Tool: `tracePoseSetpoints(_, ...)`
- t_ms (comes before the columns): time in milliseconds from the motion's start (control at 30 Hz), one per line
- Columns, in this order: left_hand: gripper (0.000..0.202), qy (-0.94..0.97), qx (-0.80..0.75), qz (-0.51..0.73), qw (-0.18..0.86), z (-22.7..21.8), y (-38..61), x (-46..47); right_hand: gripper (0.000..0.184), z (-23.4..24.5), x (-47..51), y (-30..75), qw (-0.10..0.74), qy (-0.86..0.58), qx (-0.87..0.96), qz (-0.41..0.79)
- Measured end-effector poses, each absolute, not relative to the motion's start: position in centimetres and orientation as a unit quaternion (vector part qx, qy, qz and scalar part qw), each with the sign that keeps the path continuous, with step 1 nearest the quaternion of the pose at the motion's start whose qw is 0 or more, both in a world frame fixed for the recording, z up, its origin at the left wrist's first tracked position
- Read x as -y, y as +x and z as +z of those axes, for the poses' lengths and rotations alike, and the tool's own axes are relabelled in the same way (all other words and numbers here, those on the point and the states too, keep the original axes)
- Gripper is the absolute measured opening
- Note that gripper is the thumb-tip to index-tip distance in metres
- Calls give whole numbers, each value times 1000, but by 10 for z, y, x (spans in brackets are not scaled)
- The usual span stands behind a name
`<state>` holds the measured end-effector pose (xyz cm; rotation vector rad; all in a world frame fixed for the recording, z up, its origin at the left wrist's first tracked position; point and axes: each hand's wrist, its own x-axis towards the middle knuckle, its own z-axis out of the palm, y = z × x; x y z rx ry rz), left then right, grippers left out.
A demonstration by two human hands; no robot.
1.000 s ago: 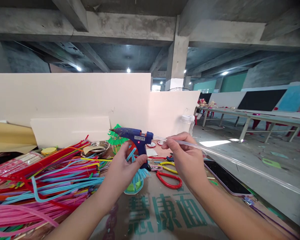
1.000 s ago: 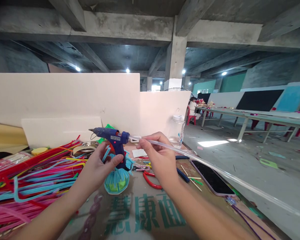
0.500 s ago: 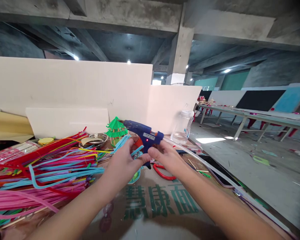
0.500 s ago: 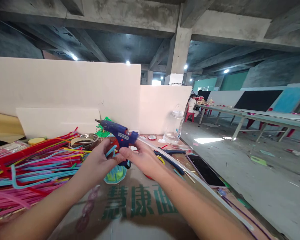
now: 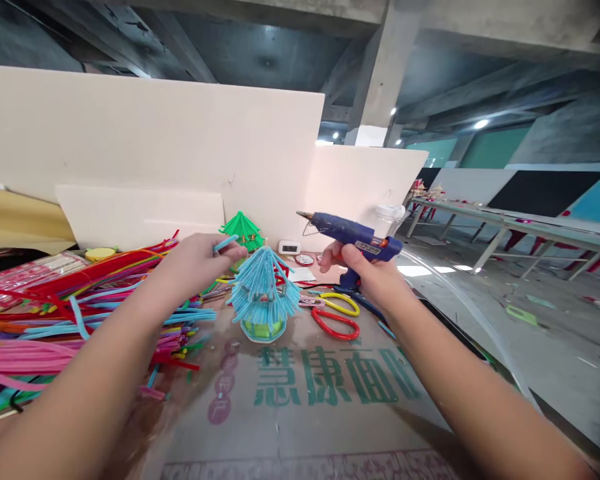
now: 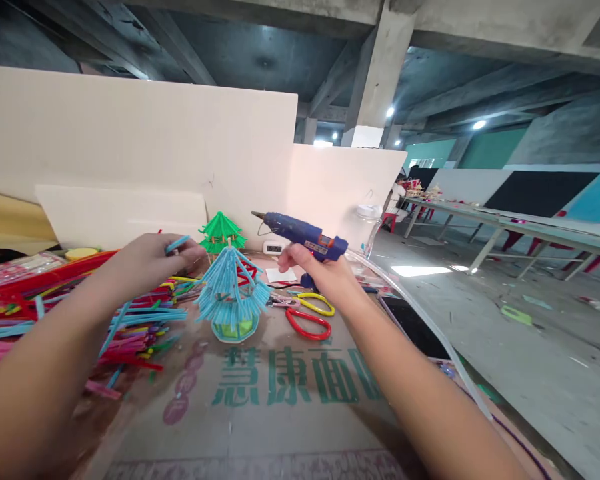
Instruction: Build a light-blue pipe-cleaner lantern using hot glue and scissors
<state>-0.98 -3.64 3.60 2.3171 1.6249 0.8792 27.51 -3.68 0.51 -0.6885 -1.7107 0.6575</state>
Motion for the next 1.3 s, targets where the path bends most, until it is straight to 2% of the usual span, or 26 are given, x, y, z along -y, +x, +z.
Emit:
tracePoseSetpoints(200,52,762,-522,368,107,18,-4,15,51,5,35,295,396,-324,826,237)
tracePoseSetpoints(300,55,771,-508,364,123,12,1,14,50,5,37,292,357,-351,836,224)
tracePoseSetpoints(667,45,793,-481,355,120,4,1,7,27,4,36,283,346,-333,844,238)
tracePoseSetpoints(1033,44,806,-482,332,89,7,1,10,38,0,36,281,358,-386,829,189)
tracePoseSetpoints(1300,45,808,-485,324,80,8,2,10,30,-1,36,279,377,-403,817,167)
